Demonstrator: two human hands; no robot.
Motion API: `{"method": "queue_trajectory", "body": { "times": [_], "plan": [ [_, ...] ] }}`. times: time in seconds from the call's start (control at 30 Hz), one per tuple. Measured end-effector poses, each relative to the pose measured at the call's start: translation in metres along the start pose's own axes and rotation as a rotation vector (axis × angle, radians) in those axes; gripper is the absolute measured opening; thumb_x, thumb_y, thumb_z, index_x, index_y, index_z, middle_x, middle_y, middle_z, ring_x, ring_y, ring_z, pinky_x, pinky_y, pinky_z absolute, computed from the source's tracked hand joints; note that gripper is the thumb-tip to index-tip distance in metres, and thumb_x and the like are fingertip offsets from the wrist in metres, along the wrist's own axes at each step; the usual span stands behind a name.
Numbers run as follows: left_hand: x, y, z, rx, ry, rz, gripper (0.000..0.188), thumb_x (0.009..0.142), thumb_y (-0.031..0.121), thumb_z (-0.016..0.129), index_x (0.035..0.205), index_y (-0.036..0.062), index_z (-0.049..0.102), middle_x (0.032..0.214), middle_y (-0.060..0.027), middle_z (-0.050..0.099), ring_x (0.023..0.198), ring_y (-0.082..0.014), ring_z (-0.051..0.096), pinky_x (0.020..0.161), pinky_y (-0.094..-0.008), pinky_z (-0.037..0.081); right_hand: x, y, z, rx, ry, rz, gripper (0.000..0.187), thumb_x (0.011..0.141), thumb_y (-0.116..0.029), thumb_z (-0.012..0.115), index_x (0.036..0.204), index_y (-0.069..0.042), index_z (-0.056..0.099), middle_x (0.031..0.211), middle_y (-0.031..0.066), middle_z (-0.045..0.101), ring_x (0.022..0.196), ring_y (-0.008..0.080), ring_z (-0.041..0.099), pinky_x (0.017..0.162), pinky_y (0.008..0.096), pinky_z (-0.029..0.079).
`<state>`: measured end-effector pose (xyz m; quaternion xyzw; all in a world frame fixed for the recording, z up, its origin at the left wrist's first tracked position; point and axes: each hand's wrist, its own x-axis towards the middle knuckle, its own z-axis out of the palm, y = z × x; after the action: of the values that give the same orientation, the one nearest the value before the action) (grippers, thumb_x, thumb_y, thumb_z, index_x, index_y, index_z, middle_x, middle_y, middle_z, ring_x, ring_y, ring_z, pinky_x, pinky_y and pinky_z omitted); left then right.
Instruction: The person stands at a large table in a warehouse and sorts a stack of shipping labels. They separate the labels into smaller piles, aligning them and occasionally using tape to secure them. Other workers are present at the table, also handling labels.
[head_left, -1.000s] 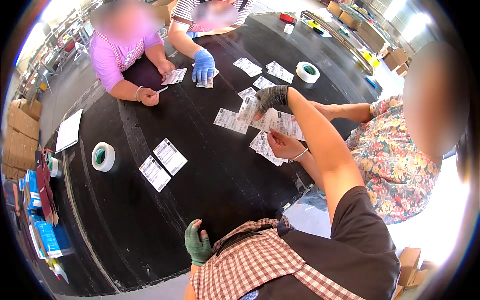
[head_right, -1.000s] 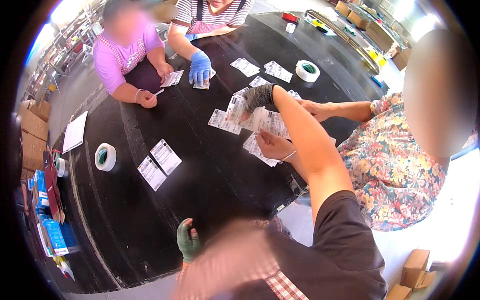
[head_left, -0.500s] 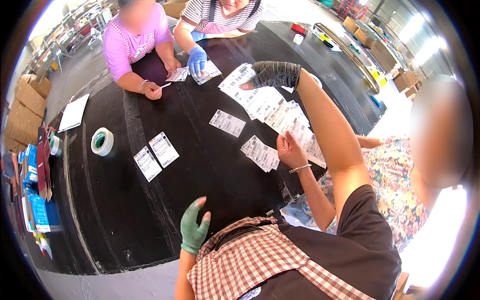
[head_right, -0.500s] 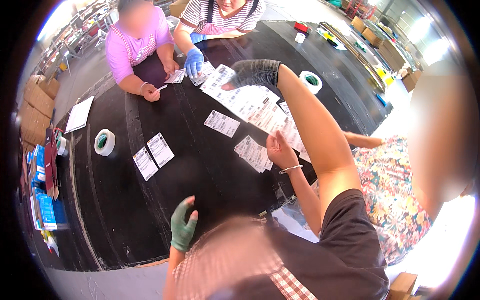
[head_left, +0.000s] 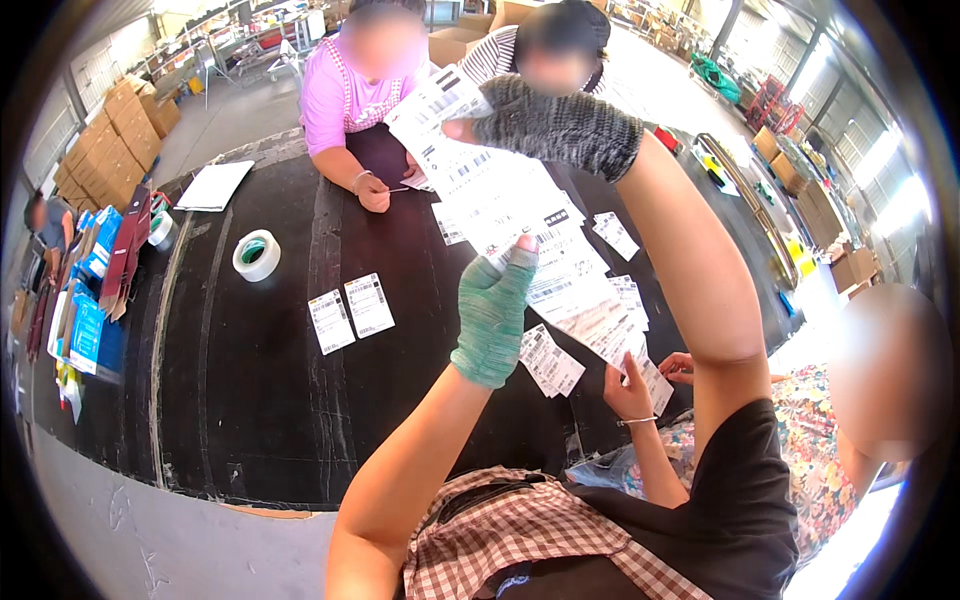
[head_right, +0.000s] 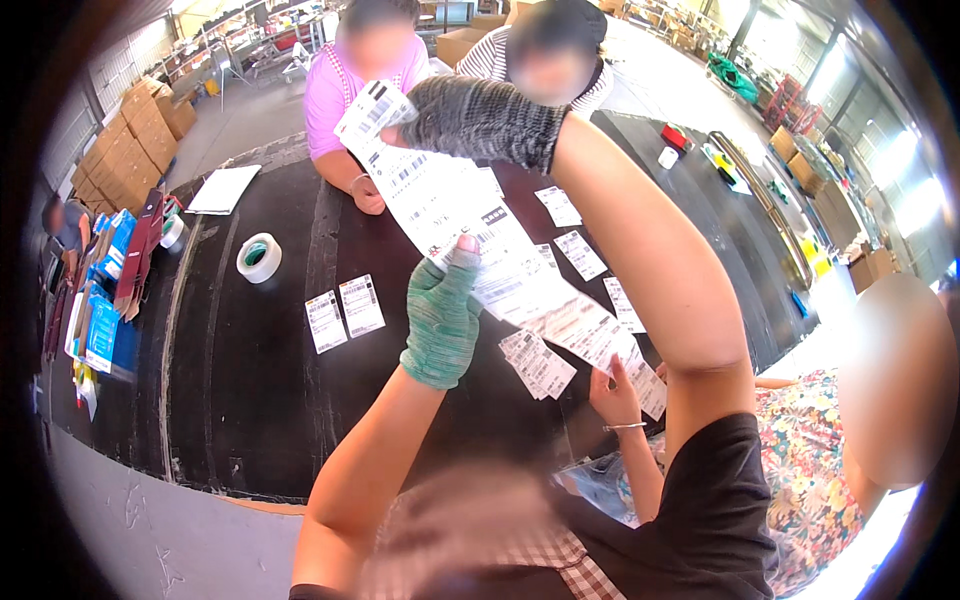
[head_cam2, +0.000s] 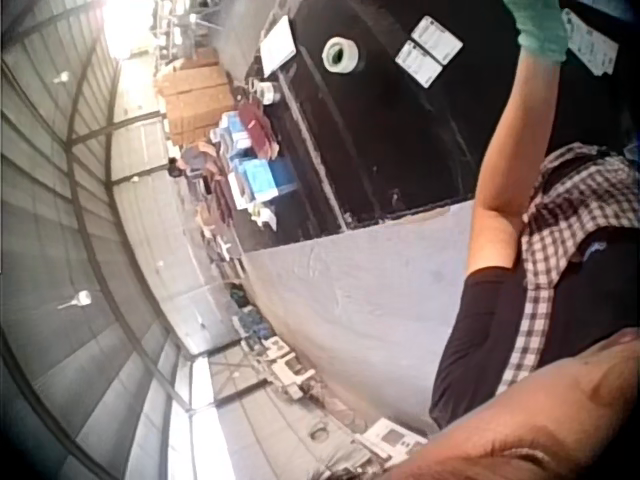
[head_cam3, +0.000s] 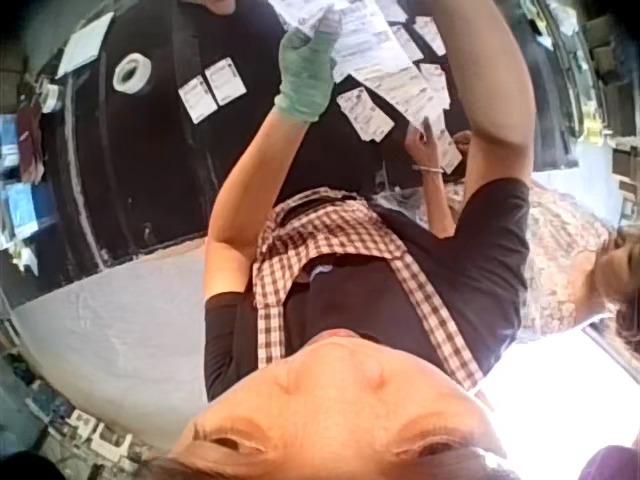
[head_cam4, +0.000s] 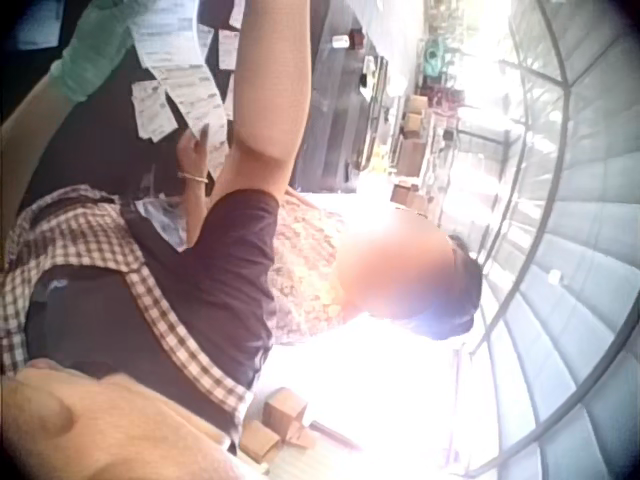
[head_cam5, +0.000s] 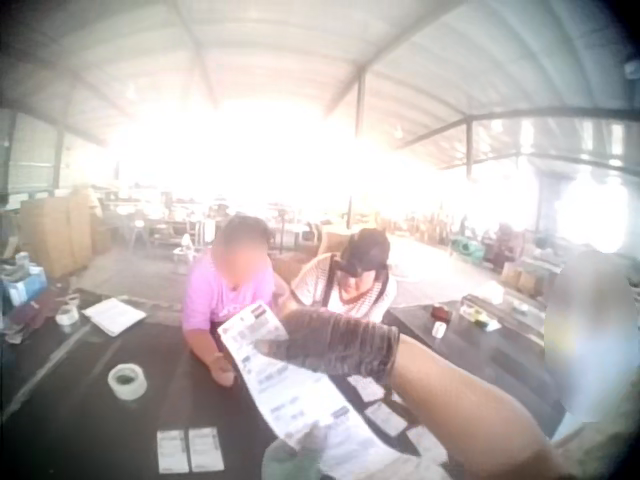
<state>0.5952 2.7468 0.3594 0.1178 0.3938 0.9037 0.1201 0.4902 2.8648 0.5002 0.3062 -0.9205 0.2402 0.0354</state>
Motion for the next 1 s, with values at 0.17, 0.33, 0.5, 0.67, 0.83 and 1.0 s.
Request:
{"method": "queue_trajectory", "body": {
  "times": [0.17, 0.33, 0.5, 0.67, 0.83, 1.0],
  "plan": [
    [-0.024, 0.031, -0.008, -0.096, -0.046, 0.025, 0.032, 0.096, 0.033, 0.059, 0.100, 0.0022, 0.067, 0.095, 0.0025, 0.065, 0.086, -0.0041, 0.057, 0.078, -0.0231, 0.048, -0.015, -0.038, -0.008, 0.225, 0.159, -0.135, 0.049, 0.088, -0.043, 0.067, 0.107, 0.002, 0.066, 0.097, 0.0109, 0.070, 0.083, 0.0152, 0.065, 0.073, 0.0283, 0.052],
    [-0.045, 0.099, 0.017, -0.203, -0.164, 0.033, 0.033, 0.098, 0.032, 0.055, 0.107, 0.0015, 0.062, 0.091, 0.0012, 0.063, 0.086, -0.0046, 0.059, 0.076, -0.0233, 0.050, -0.013, -0.149, -0.056, -0.225, 0.256, -0.227, 0.031, 0.090, -0.034, 0.058, 0.094, -0.006, 0.070, 0.083, 0.0047, 0.068, 0.072, 0.0144, 0.062, 0.066, 0.0285, 0.050],
    [-0.070, 0.132, -0.019, 0.109, -0.221, 0.165, 0.037, 0.095, 0.029, 0.059, 0.115, -0.0020, 0.059, 0.105, -0.0078, 0.066, 0.092, -0.0140, 0.064, 0.081, -0.0286, 0.052, -0.035, -0.193, -0.042, 0.041, 0.193, -0.055, 0.031, 0.087, -0.026, 0.057, 0.103, -0.001, 0.065, 0.088, 0.0091, 0.067, 0.076, 0.0161, 0.063, 0.069, 0.0297, 0.052],
    [-0.114, 0.115, -0.105, 0.267, -0.092, 0.041, 0.022, 0.095, 0.015, 0.059, 0.109, -0.0005, 0.065, 0.097, -0.0020, 0.067, 0.085, -0.0067, 0.059, 0.076, -0.0235, 0.048, -0.069, -0.112, 0.074, 0.898, -0.082, 0.176, 0.061, 0.083, -0.037, 0.073, 0.128, 0.001, 0.055, 0.115, 0.0104, 0.065, 0.103, 0.0209, 0.064, 0.086, 0.0325, 0.055],
    [-0.134, 0.074, -0.158, 0.543, 0.034, -0.390, 0.025, 0.095, 0.023, 0.061, 0.107, 0.0013, 0.067, 0.089, 0.0016, 0.066, 0.078, -0.0044, 0.055, 0.071, -0.0214, 0.045, -0.114, -0.054, 0.178, 1.234, 0.018, 0.407, 0.045, 0.091, -0.032, 0.066, 0.121, 0.000, 0.059, 0.106, 0.0090, 0.067, 0.097, 0.0179, 0.066, 0.081, 0.0321, 0.057],
    [-0.148, 0.068, -0.170, 0.565, 0.038, -0.454, 0.030, 0.094, 0.028, 0.063, 0.105, 0.0016, 0.067, 0.093, 0.0006, 0.067, 0.081, -0.0055, 0.057, 0.074, -0.0227, 0.047, -0.141, -0.049, 0.205, 1.464, 0.302, 0.670, 0.045, 0.095, -0.036, 0.059, 0.118, 0.003, 0.060, 0.109, 0.0091, 0.066, 0.099, 0.0138, 0.063, 0.088, 0.0292, 0.051]
  ]
}}
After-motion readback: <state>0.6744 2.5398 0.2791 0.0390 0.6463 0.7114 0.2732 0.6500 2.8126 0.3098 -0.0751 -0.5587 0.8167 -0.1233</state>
